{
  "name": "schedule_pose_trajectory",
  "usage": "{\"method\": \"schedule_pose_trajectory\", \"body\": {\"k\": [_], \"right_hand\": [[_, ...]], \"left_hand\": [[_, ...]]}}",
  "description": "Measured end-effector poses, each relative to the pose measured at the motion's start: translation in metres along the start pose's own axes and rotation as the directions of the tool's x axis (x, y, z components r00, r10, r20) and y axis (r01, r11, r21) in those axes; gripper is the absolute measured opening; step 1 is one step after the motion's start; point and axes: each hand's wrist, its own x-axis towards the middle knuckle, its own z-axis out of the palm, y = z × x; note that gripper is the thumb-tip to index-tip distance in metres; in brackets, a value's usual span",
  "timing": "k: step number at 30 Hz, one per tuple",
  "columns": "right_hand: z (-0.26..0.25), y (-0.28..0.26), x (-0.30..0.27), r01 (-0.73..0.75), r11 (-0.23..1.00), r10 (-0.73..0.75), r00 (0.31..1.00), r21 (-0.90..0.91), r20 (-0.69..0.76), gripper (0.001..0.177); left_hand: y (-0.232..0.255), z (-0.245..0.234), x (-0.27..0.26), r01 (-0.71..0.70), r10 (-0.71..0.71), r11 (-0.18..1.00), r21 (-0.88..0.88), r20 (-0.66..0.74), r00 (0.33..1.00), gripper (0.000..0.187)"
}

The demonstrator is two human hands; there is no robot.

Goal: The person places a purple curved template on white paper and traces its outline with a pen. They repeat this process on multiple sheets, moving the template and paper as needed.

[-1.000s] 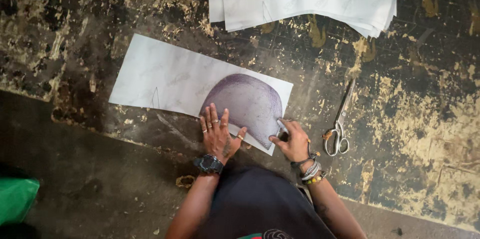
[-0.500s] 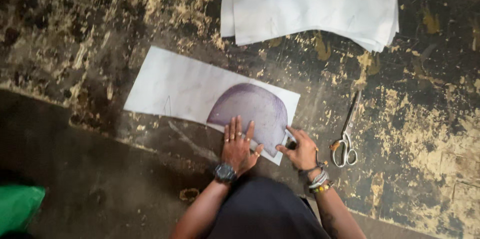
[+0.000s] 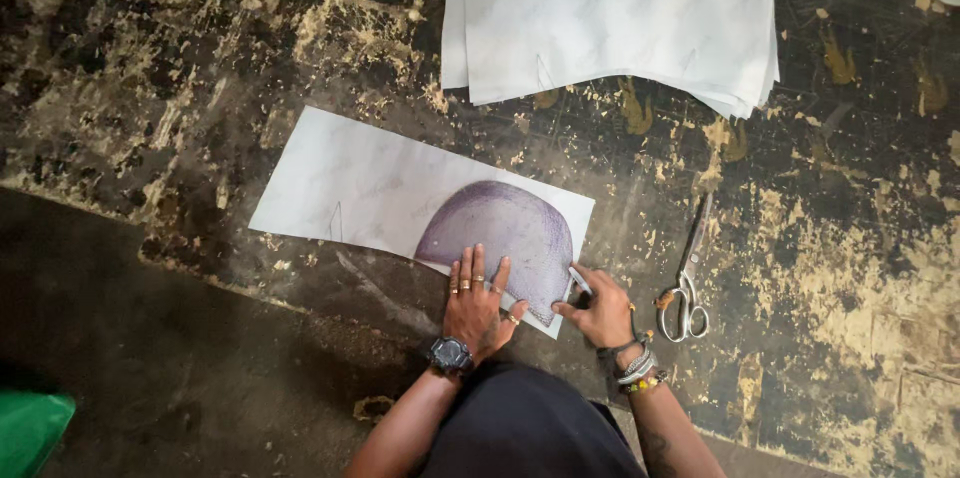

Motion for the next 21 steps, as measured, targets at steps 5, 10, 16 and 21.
{"method": "schedule_pose_trajectory", "body": {"k": [5, 10, 16, 21], "right_hand": [[0.002, 0.018, 0.0, -0.016, 0.995, 0.013, 1.0, 0.099, 0.029, 0.069], [-0.014, 0.072, 0.004, -0.435, 0.757, 0.475, 0.879, 0.488, 0.046, 0.037], [-0.043, 0.102, 0.007, -0.227, 0.65, 0.413, 0.907, 0.725, -0.087, 0.046], [-0.04, 0.07, 0.005, -0.2, 0.675, 0.379, 0.92, 0.711, -0.101, 0.029]], "left_hand": [[-0.002, -0.001, 0.0, 0.003, -0.005, 0.999, -0.033, -0.039, 0.999, 0.08], [-0.028, 0.001, 0.001, 0.072, -0.071, 0.997, 0.0, -0.221, 0.973, 0.074], [-0.089, -0.007, -0.004, 0.337, -0.34, 0.939, -0.067, -0.327, 0.882, 0.064], [-0.075, -0.005, -0.017, 0.217, -0.195, 0.975, 0.049, -0.277, 0.941, 0.066]]}}
